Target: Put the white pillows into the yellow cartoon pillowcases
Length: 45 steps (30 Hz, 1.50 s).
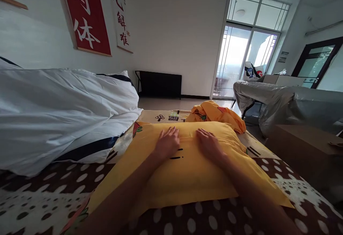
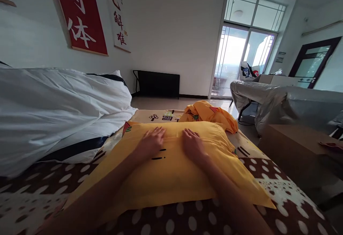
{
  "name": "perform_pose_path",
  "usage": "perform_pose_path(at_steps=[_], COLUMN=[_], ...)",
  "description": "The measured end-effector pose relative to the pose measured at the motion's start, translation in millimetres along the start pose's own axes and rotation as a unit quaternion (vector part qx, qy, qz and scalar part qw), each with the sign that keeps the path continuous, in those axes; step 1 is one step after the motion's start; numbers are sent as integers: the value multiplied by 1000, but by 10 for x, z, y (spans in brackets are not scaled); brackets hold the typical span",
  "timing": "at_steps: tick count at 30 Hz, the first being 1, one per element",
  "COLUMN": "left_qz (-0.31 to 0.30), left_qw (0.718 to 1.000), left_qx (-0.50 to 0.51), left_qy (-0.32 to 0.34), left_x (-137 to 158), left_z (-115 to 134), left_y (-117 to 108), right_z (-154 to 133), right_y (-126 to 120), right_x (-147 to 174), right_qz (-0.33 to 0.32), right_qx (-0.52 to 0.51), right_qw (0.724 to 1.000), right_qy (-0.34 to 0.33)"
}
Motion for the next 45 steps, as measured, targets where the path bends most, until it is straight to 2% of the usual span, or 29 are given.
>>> perform_pose_path(at_steps=[2, 4, 7, 10, 12, 15, 19, 22, 24, 26, 28, 30, 31, 33, 35, 37, 45], left_qz=[5, 3, 8, 29, 35, 34, 33, 11, 6, 16, 23, 8, -4, -30, -45, -46, -29], left_qw=[1000, 1000, 999, 997, 994, 990, 987, 986, 987, 990, 996, 1000, 1000, 999, 999, 998, 997], left_qx=[2, 10, 16, 17, 20, 27, 32, 27, 15, 3, 2, 7, 9, 9, 6, 5, 29], left_qy=[2, -5, -32, -75, -102, -131, -154, -162, -163, -139, -83, -28, -14, -5, -20, -40, -60], left_x=[-258, -411, -417, -246, -114, 45, 208, 285, 268, 153, -63, -334, -470, -706, -861, -930, -949], left_z=[127, 28, -414, -933, -1195, -1418, -1564, -1599, -1504, -1246, -845, -429, -267, -74, -68, -201, -1133], left_y=[109, 251, 454, 579, 630, 669, 597, 408, 216, 26, -77, -48, 8, 164, 326, 462, 805], right_z=[-194, -160, 229, 819, 1165, 1485, 1647, 1651, 1508, 1168, 651, 144, -43, -238, -208, -25, 973], right_y=[177, 320, 465, 568, 621, 668, 604, 428, 278, 155, 131, 256, 328, 489, 646, 781, 1033], right_x=[-239, -367, -357, -186, -41, 148, 285, 285, 218, 79, -126, -351, -461, -659, -801, -870, -848], right_qz=[-29, -45, -55, -65, -63, -43, -10, 5, 19, 35, 25, -43, -64, -91, -105, -115, -135], right_qx=[-7, -5, -2, -5, -10, -18, -14, 1, 9, 7, -4, 3, 4, 13, 22, 27, -8], right_qw=[1000, 999, 997, 993, 988, 986, 987, 984, 982, 986, 996, 999, 998, 996, 993, 991, 984], right_qy=[4, 19, 45, 103, 138, 159, 160, 178, 185, 162, 89, 25, 14, 18, 39, 59, 112])
Point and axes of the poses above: each hand's wrist, its own x-axis away from the middle knuckle, its own y-axis out of the palm, z = x × y, the point moved 6 cm from there along -x, towards the middle knuckle, and after that the axes turned 5 degrees about y, right-handed, at the moved point
